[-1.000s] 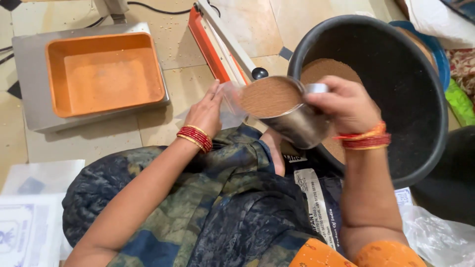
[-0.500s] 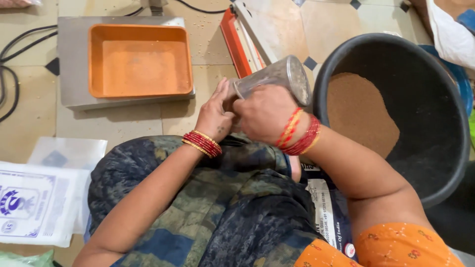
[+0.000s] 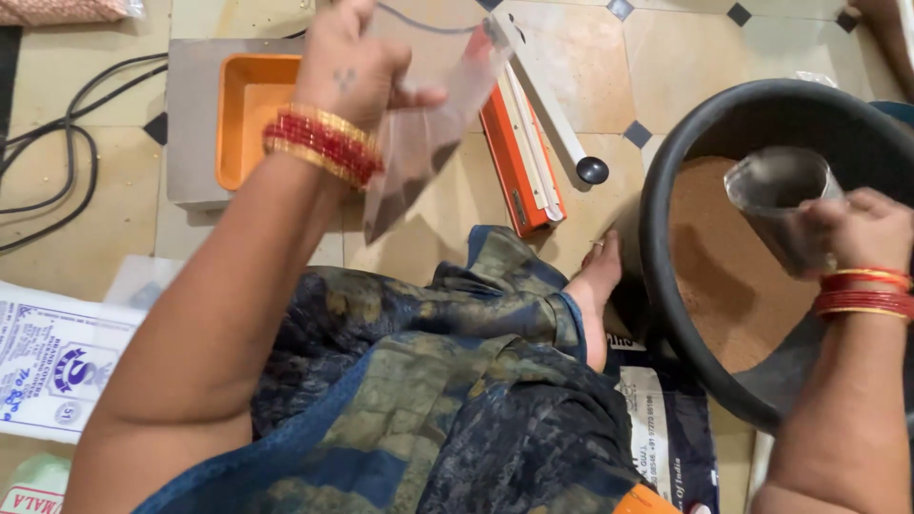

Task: The recorder is shown scooping a powdered substance from a large bin into small plastic bags, weighing them on a scale, and then using a heat sealer to seal the bags.

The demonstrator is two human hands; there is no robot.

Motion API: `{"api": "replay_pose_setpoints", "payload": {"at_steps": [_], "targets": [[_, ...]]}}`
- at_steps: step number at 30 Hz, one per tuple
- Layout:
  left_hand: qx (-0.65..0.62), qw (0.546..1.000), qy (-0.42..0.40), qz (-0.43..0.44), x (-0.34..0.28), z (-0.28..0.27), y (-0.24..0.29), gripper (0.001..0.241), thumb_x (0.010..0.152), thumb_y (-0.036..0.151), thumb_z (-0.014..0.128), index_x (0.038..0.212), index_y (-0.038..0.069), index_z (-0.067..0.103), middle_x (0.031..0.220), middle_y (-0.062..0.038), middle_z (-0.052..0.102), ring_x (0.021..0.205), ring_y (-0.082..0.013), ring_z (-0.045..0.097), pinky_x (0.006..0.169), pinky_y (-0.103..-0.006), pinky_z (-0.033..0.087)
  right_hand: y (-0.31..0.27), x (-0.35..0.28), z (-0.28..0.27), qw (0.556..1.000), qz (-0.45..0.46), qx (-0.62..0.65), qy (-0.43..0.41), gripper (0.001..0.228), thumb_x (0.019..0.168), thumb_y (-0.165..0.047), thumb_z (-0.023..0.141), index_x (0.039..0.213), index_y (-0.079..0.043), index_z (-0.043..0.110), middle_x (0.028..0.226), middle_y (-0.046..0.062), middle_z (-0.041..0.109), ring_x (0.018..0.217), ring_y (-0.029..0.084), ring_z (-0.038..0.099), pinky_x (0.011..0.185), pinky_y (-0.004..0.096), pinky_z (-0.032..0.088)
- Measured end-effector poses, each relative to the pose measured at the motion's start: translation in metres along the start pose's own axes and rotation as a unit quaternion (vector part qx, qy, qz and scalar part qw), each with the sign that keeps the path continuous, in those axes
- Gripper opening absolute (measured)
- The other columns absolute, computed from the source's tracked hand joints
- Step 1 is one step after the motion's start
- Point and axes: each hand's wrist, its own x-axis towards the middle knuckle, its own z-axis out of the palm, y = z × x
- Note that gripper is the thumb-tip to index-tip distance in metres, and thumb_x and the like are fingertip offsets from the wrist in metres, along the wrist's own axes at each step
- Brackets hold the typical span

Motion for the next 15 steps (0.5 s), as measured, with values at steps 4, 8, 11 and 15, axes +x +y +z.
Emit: {"api": "replay_pose_setpoints", "payload": {"at_steps": [4,8,11,15], "targets": [[-0.017,0.998,0.065,0.001,0.048,-0.002,-0.014,0.036,0.093,-0.004,0.058,0.127,-0.012,0.056,0.097,-0.016,0.059,0.072,-0.0180,0.071,0.066,-0.0315,0.069,0.124,0.016,0.007,0.834,0.025,-0.548,-0.058,0.032,0.089,-0.036,0.076,0.104,-0.008,0.082,0.098,0.023,0.076,0.086,0.038,0.072,0.077,0.049,0.056],[-0.001,0.989,0.098,0.111,0.070,-0.015,-0.067,0.053,0.093,-0.011,0.056,0.145,-0.002,0.053,0.134,-0.023,0.070,0.091,-0.0226,0.083,0.069,-0.0334,0.068,0.107,-0.030,0.064,0.919,0.163,-0.306,-0.187,0.026,0.076,-0.026,0.077,0.091,-0.006,0.083,0.090,0.018,0.079,0.077,0.027,0.071,0.075,0.038,0.053],[0.136,0.973,0.189,-0.008,0.060,-0.019,-0.111,0.093,0.078,-0.012,0.051,0.160,0.016,0.020,0.162,-0.013,0.020,0.078,-0.0315,0.080,0.052,-0.0303,0.063,0.100,-0.026,0.081,0.949,0.244,-0.080,-0.184,0.021,0.080,-0.020,0.074,0.084,0.001,0.073,0.076,0.018,0.064,0.060,0.024,0.057,0.055,0.041,0.045],[0.164,0.966,0.157,0.122,0.038,-0.030,-0.186,0.098,0.081,-0.017,0.049,0.169,0.014,0.018,0.175,-0.014,0.017,0.129,-0.0303,0.068,0.072,-0.0299,0.067,0.044,-0.043,0.068,0.969,0.209,-0.056,-0.114,0.016,0.086,-0.020,0.070,0.083,-0.004,0.072,0.070,0.007,0.059,0.056,0.016,0.046,0.052,0.033,0.036]]}}
